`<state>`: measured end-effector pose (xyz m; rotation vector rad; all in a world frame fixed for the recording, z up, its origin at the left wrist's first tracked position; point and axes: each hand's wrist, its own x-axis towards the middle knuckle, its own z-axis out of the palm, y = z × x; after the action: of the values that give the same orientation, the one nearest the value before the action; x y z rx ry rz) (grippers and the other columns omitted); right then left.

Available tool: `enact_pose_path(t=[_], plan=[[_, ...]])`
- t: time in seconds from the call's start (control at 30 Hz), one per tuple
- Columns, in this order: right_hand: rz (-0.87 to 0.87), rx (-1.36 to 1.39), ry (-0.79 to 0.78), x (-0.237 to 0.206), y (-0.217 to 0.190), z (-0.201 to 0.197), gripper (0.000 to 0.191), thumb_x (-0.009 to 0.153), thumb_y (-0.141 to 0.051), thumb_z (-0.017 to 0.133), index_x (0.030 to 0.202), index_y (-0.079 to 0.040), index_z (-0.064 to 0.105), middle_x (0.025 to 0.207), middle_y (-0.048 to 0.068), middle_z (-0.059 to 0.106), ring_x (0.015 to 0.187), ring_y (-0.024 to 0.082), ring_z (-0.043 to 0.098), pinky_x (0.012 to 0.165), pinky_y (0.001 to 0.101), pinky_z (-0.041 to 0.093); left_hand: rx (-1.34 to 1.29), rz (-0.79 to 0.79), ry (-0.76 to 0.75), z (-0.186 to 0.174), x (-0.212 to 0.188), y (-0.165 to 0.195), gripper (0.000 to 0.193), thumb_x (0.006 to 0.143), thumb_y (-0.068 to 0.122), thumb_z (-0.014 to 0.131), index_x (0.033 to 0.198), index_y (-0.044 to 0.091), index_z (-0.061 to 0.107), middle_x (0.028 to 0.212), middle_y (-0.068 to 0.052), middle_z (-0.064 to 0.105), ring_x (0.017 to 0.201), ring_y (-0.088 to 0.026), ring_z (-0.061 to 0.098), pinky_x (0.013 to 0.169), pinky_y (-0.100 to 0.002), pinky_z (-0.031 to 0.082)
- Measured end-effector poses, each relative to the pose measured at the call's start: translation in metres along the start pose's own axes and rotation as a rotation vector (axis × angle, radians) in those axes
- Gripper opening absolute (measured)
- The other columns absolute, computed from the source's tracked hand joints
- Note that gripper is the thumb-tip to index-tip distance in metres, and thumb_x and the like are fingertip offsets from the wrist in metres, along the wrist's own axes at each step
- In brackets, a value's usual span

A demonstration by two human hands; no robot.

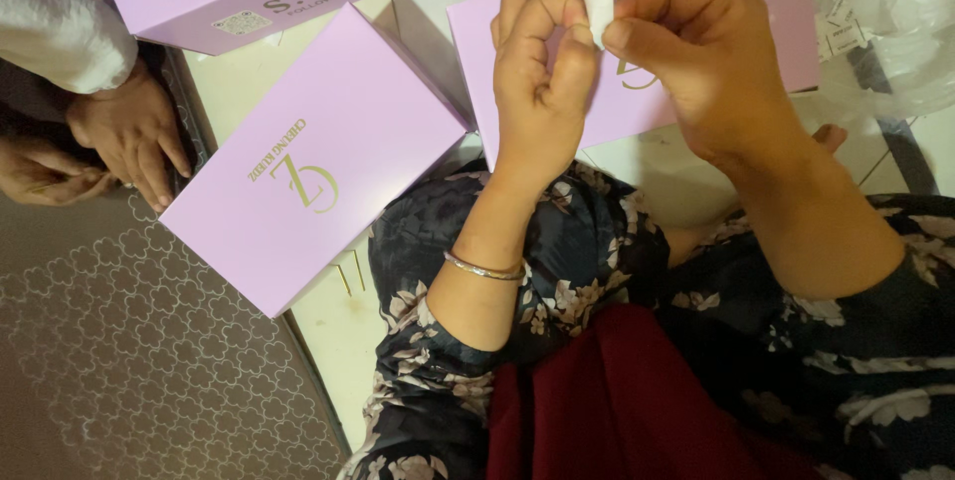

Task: The person sits on the floor and applies small white labels to the sides of light purple shoe boxes. They peel the backing from each label, align it on the box, and press it down. The person handles several boxes one at a time, placing each labeled box aside.

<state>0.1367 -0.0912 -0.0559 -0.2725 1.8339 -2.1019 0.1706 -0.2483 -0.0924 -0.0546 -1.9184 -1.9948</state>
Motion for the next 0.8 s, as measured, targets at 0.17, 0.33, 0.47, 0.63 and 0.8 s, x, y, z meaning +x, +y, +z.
enact_pose_path(t=[0.17,0.33,0.47,0.63,0.8], plan=[[0.006,0.050,-0.011,0.000,-0.002,-0.005,0.008,0.107,-0.002,0.069,0.113,0.003,0.071,0.097,0.007,0.072,0.083,0.008,0.065,0.081,0.0222,0.051,-0.142,-0.047,-0.010,-0.002,0.002,0.003,0.015,0.108,0.010,0.058,0.097,0.004,0.067,0.124,-0.002,0.057,0.110,-0.015,0.053,0.098,-0.028,0.043],[-0.053,0.006,-0.012,0.000,-0.005,-0.006,0.006,0.109,-0.001,0.070,0.110,0.004,0.071,0.099,0.008,0.073,0.085,0.009,0.067,0.081,0.0210,0.053,0.198,0.037,0.074,-0.009,0.000,0.019,0.009,0.102,0.011,0.067,0.099,0.009,0.076,0.120,0.000,0.060,0.116,-0.016,0.049,0.107,-0.032,0.037],[-0.070,-0.099,0.001,-0.002,-0.009,-0.002,0.006,0.109,-0.002,0.072,0.112,0.003,0.071,0.096,0.007,0.072,0.082,0.008,0.066,0.076,0.0202,0.053,0.334,0.053,0.143,-0.008,0.001,0.026,0.007,0.090,0.018,0.081,0.095,0.015,0.076,0.117,0.003,0.059,0.121,-0.017,0.048,0.106,-0.032,0.038],[-0.175,-0.366,0.029,-0.004,-0.018,0.008,0.010,0.108,-0.002,0.074,0.114,0.004,0.070,0.103,0.006,0.069,0.085,0.008,0.068,0.076,0.0223,0.059,0.459,0.132,0.163,-0.006,0.003,0.027,0.009,0.089,0.015,0.081,0.090,0.015,0.072,0.119,0.004,0.060,0.126,-0.020,0.046,0.108,-0.033,0.037],[-0.261,-0.447,0.058,-0.001,-0.023,0.016,0.009,0.099,0.001,0.072,0.106,0.006,0.069,0.100,0.008,0.068,0.084,0.011,0.067,0.070,0.0226,0.057,0.554,0.193,0.142,-0.006,0.003,0.026,0.011,0.091,0.015,0.078,0.097,0.016,0.068,0.123,0.004,0.058,0.130,-0.021,0.045,0.109,-0.033,0.035]])
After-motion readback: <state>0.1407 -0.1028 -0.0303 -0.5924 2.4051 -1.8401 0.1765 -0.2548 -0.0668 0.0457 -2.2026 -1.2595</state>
